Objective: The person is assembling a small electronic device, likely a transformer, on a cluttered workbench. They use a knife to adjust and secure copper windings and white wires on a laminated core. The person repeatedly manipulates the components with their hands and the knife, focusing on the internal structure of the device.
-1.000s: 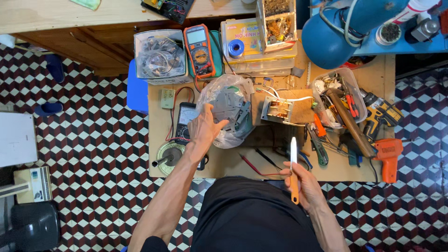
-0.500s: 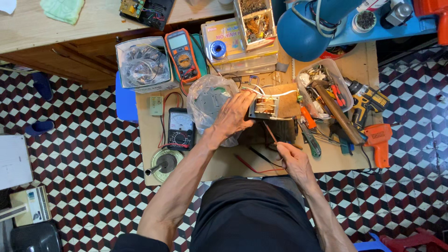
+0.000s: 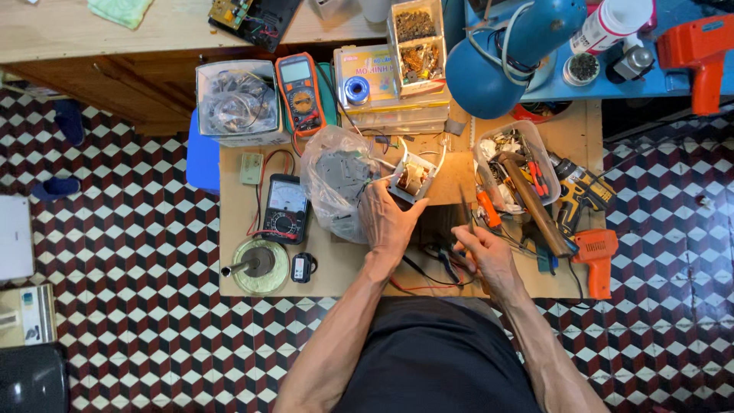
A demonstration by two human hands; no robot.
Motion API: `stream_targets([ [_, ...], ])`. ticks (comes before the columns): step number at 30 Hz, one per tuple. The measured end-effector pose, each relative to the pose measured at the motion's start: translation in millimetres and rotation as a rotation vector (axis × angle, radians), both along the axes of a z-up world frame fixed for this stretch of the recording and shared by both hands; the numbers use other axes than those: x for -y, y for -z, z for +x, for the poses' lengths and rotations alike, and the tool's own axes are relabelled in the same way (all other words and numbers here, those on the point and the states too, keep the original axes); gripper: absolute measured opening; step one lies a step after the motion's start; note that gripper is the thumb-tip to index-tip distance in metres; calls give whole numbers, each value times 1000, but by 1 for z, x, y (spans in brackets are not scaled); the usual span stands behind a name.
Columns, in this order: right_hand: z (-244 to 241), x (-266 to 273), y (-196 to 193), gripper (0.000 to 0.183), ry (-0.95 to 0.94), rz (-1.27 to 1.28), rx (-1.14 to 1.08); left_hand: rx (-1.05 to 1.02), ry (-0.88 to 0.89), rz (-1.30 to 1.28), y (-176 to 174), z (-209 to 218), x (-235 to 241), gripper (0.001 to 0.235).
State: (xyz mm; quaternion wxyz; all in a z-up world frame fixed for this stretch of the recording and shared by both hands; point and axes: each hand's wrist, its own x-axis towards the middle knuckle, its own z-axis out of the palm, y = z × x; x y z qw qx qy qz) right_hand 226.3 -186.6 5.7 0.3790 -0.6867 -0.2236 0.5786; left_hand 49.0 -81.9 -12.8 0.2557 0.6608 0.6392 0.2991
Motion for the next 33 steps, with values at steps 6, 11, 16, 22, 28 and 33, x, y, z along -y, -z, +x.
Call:
stream_targets([
  [6,17,-39,18,28,-25,106,36,68,-116,12,7,29,26,68],
  [11,20,-65,41,27,-64,246,-2,-10,-24,-408,-7,26,49,66],
  [16,31,-68,44,35,-73,119,-67,-246,143,-133,-43,-3,18,56],
  [22,33,-56,36,26,-63,155,-70,-413,512,286,-33,14,-44,119],
  [28,27,-65,46,21,-85,173,-17,-439,566,88,5,21,-57,107],
  [33,21,-77,51,21,-65,201,-123,-387,532,82,5,17,-55,95],
])
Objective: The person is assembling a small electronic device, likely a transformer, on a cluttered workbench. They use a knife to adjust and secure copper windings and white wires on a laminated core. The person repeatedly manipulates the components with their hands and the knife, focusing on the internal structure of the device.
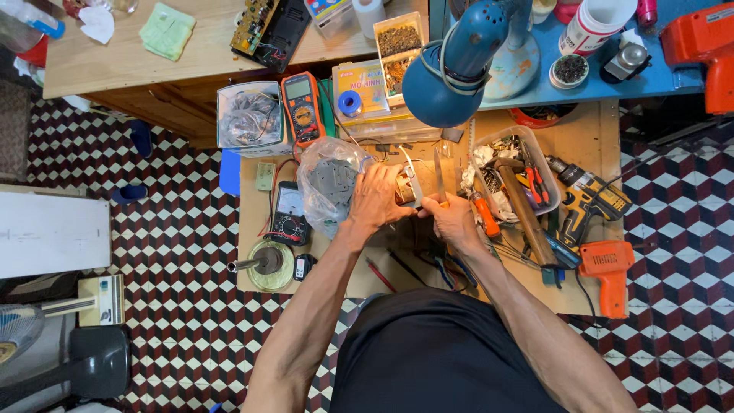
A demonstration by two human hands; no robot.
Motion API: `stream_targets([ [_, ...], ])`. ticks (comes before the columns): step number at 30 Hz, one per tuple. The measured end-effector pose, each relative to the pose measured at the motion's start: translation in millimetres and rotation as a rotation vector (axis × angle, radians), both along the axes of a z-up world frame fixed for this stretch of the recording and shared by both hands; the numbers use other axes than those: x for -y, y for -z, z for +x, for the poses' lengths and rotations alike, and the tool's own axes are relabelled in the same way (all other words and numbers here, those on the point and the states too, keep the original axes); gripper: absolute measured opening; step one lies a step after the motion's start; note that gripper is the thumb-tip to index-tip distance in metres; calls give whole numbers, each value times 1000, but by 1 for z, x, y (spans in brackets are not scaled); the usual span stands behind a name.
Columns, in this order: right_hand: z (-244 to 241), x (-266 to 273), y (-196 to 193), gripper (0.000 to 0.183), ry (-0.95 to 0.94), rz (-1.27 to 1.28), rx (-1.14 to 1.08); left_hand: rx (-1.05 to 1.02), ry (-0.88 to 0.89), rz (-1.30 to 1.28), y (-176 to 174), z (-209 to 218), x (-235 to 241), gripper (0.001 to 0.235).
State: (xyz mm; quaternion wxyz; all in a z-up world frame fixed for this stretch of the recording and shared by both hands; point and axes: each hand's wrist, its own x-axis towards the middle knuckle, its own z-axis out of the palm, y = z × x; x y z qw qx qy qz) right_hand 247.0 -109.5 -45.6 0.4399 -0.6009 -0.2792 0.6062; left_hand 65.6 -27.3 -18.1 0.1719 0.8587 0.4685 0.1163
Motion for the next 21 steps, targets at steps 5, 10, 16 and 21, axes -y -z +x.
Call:
stream_targets([
  [5,4,-2,6,19,-6,-3,-29,19,-51,-63,-9,2,4,95],
  [10,6,-5,12,17,-36,2,-37,1,-79,-120,-17,6,4,94],
  [16,5,-5,23,18,-42,20,-1,-6,-89,-164,-16,6,3,97],
  [21,1,-9,31,18,-30,41,36,-12,-68,-48,-12,1,5,97],
])
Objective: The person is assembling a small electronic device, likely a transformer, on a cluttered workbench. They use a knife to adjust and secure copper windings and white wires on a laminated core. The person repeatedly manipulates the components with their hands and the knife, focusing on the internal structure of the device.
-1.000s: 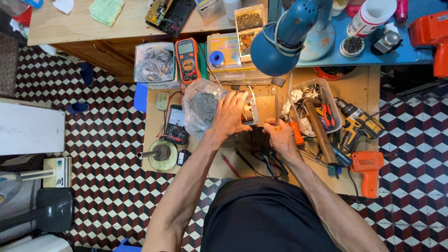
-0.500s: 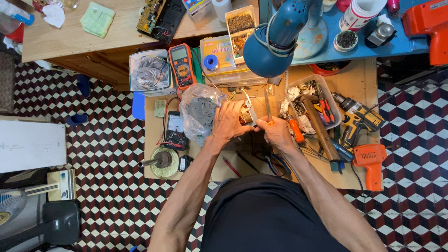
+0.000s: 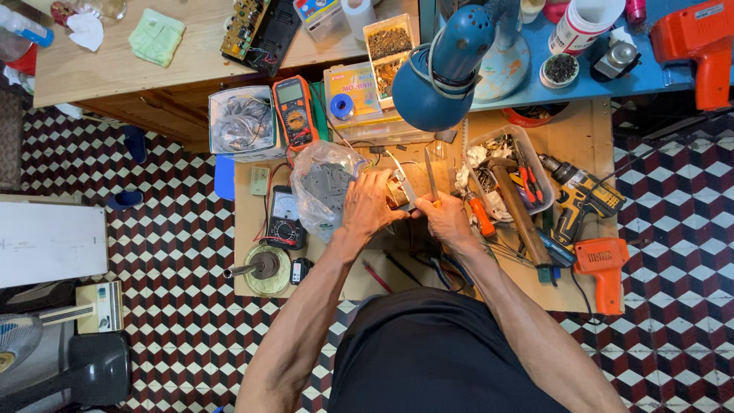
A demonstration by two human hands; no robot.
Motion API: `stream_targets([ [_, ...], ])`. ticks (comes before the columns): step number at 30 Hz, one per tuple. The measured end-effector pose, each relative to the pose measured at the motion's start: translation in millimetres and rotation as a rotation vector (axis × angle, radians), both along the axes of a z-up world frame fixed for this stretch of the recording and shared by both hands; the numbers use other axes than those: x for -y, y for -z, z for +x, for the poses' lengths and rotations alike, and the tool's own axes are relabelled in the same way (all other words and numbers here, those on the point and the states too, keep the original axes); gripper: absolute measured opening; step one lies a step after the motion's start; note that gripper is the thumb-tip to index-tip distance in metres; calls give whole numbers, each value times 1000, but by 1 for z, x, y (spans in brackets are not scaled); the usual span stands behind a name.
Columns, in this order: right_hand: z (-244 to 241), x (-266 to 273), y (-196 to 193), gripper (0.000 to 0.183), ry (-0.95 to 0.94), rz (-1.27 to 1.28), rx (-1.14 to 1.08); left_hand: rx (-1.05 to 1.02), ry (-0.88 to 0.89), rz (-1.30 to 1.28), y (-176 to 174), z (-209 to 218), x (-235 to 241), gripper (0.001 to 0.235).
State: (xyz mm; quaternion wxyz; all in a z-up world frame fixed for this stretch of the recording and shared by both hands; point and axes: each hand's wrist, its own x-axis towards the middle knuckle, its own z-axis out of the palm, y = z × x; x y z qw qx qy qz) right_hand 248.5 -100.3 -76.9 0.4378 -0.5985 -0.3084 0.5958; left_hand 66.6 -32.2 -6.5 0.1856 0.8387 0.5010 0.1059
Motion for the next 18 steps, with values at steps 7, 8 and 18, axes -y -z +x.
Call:
stream_targets([
  [7,2,-1,-8,20,-25,-30,38,-22,0,32,3,-16,1,97],
  [8,2,-2,-11,20,-33,-27,54,-19,12,26,2,-18,-1,97],
  [18,2,0,-28,21,-73,-38,125,-98,102,-35,-3,-23,-10,88],
])
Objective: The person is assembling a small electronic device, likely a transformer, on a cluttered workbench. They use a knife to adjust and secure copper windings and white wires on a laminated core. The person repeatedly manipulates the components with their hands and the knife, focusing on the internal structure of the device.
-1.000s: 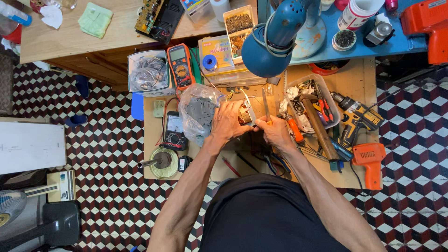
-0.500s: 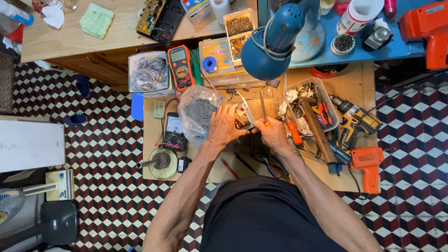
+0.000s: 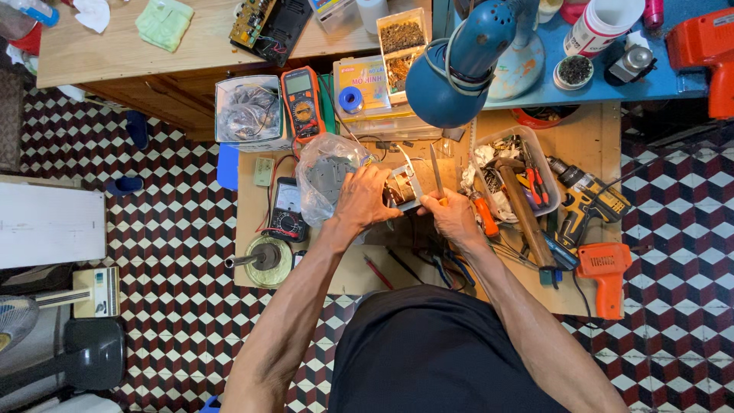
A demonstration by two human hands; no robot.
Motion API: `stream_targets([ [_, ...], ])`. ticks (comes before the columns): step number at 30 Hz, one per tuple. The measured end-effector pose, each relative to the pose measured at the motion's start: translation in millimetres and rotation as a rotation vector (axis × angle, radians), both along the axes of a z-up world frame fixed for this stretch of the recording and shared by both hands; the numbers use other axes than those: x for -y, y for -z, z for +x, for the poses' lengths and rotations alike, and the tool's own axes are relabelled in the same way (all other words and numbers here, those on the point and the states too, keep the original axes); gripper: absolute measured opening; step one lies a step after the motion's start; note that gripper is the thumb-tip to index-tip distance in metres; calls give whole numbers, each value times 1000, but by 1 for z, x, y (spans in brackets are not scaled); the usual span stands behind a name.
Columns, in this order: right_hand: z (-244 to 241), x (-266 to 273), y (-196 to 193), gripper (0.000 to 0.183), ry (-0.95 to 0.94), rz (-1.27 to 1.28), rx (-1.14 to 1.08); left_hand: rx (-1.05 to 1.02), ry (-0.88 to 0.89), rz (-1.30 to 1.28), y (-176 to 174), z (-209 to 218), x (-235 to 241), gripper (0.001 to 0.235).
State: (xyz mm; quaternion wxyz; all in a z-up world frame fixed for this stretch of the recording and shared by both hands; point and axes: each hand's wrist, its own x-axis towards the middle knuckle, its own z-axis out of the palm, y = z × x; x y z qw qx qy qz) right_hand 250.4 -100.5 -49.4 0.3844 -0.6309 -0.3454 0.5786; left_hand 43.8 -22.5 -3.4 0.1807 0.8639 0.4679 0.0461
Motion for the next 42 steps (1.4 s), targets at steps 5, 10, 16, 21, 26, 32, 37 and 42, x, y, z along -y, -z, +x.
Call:
stream_targets([
  [5,0,0,1,22,4,14,-3,-17,7,-11,-2,-1,-4,87],
  [10,-1,0,1,22,0,-6,-10,6,20,-38,-4,-6,-4,88],
  [16,-2,-1,2,23,15,-8,30,-19,-58,105,-5,3,14,86],
  [21,-1,0,-1,21,16,-13,5,-96,-110,146,-11,6,20,77],
  [26,-1,-3,-1,21,17,-55,-10,-158,-153,35,-22,1,13,78],
  [32,1,-3,10,19,27,-46,-78,391,-386,207,-26,-18,50,80],
  [37,8,-3,21,20,3,-9,-53,856,-893,-403,16,-19,84,47],
  [42,10,-4,18,23,-12,-67,-82,1094,-981,-650,70,-10,73,44],
])
